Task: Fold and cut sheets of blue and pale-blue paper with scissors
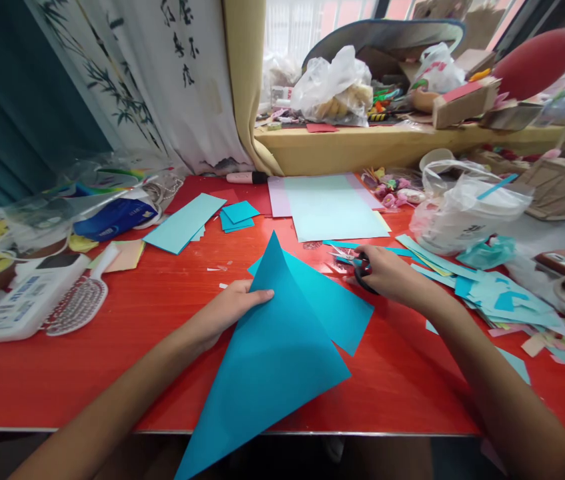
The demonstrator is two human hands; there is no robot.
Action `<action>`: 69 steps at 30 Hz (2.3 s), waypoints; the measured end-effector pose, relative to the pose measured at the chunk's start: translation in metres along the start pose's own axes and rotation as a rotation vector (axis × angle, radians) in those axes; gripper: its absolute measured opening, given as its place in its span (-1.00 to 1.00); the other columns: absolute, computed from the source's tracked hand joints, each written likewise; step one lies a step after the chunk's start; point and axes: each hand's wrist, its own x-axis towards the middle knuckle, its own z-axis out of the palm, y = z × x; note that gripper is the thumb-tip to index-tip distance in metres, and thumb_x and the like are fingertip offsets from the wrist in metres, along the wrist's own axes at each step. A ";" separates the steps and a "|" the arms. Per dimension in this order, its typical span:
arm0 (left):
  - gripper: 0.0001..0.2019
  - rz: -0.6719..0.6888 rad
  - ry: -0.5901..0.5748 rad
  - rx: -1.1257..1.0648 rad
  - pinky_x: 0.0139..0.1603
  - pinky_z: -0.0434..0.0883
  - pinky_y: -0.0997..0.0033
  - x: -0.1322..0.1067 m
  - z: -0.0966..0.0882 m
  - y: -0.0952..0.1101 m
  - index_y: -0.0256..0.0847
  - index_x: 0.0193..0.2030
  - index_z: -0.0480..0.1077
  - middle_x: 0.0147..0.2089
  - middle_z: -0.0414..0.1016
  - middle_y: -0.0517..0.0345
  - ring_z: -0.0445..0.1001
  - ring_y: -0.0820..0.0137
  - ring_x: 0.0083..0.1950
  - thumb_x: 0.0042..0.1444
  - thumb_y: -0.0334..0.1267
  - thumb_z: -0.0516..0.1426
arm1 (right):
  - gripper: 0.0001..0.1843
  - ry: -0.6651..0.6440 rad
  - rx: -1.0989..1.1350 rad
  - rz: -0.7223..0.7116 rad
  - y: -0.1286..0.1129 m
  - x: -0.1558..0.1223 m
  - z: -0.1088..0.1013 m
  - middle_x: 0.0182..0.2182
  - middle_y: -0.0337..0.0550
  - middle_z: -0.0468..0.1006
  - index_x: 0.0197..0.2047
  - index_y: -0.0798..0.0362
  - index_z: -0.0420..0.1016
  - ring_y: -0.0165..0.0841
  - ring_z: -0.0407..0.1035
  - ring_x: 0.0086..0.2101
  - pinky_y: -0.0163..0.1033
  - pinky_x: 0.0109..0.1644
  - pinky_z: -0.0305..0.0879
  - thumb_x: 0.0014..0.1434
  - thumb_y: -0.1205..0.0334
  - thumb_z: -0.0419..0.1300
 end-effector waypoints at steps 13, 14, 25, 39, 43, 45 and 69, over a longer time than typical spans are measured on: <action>-0.62 0.126 0.192 -0.253 -0.16 0.40 0.31 0.012 -0.010 -0.003 -0.21 -0.18 0.41 -0.11 0.51 0.04 0.46 0.25 -0.12 0.04 0.05 0.08 | -0.60 0.044 0.584 -0.048 -0.033 -0.015 -0.020 -0.22 -0.01 0.49 -0.15 0.03 0.46 -0.20 0.38 -0.24 -0.09 -0.20 0.28 0.21 -0.01 -0.08; -0.62 0.122 0.209 -0.260 -0.18 0.40 0.32 0.013 -0.011 -0.004 -0.21 -0.17 0.40 -0.12 0.51 0.05 0.46 0.25 -0.13 0.03 0.04 0.09 | -0.56 -0.061 0.763 -0.077 -0.040 -0.016 -0.019 -0.24 -0.03 0.50 -0.15 0.04 0.45 -0.25 0.40 -0.29 -0.11 -0.24 0.31 0.21 -0.05 -0.10; -0.67 0.219 0.303 -0.202 -0.30 0.37 0.41 0.020 -0.021 -0.008 -0.21 -0.20 0.34 -0.21 0.48 0.10 0.45 0.39 -0.29 0.02 0.00 0.09 | -0.67 -0.445 1.124 -0.058 -0.052 -0.017 -0.002 -0.60 -0.22 0.43 -0.52 0.08 0.31 -0.42 0.35 -0.55 -0.29 -0.46 0.25 0.01 -0.01 0.20; -0.34 0.725 0.138 0.452 0.25 -0.04 0.16 0.015 -0.006 -0.006 -0.11 0.21 0.01 -0.02 0.39 0.10 0.14 0.32 0.21 -0.09 -0.57 -0.08 | -0.55 -0.384 1.022 -0.252 -0.070 -0.026 0.006 -0.58 -0.38 0.00 -0.57 0.05 0.07 -0.53 -0.07 -0.57 -0.33 -0.53 -0.14 0.00 -0.06 0.20; -0.69 0.695 0.109 0.495 0.11 0.16 0.18 0.013 -0.014 -0.003 -0.15 -0.19 0.35 -0.35 0.38 0.17 0.36 0.33 -0.10 -0.02 -0.51 -0.06 | -0.56 -0.327 1.040 -0.206 -0.066 -0.022 0.006 -0.60 -0.38 0.00 -0.57 0.05 0.09 -0.53 -0.06 -0.59 -0.35 -0.54 -0.15 0.02 -0.08 0.18; -0.80 0.735 0.097 0.511 0.05 0.22 0.21 0.011 -0.020 -0.001 -0.19 -0.38 0.37 -0.32 0.38 0.14 0.35 0.32 -0.10 0.00 -0.49 -0.04 | -0.57 -0.254 1.084 -0.136 -0.064 -0.020 0.005 -0.62 -0.38 0.04 -0.56 0.05 0.11 -0.53 -0.03 -0.60 -0.35 -0.56 -0.15 0.02 -0.09 0.17; -0.61 1.018 0.007 1.538 -0.38 0.31 0.40 0.008 0.019 -0.025 -0.12 0.16 0.19 -0.24 0.48 0.14 0.41 0.41 -0.38 0.20 -0.31 -0.12 | -0.69 0.372 0.501 -0.064 -0.018 0.012 0.018 -0.61 -0.22 0.38 -0.53 0.05 0.35 -0.35 0.24 -0.51 -0.29 -0.44 -0.03 0.12 0.05 0.02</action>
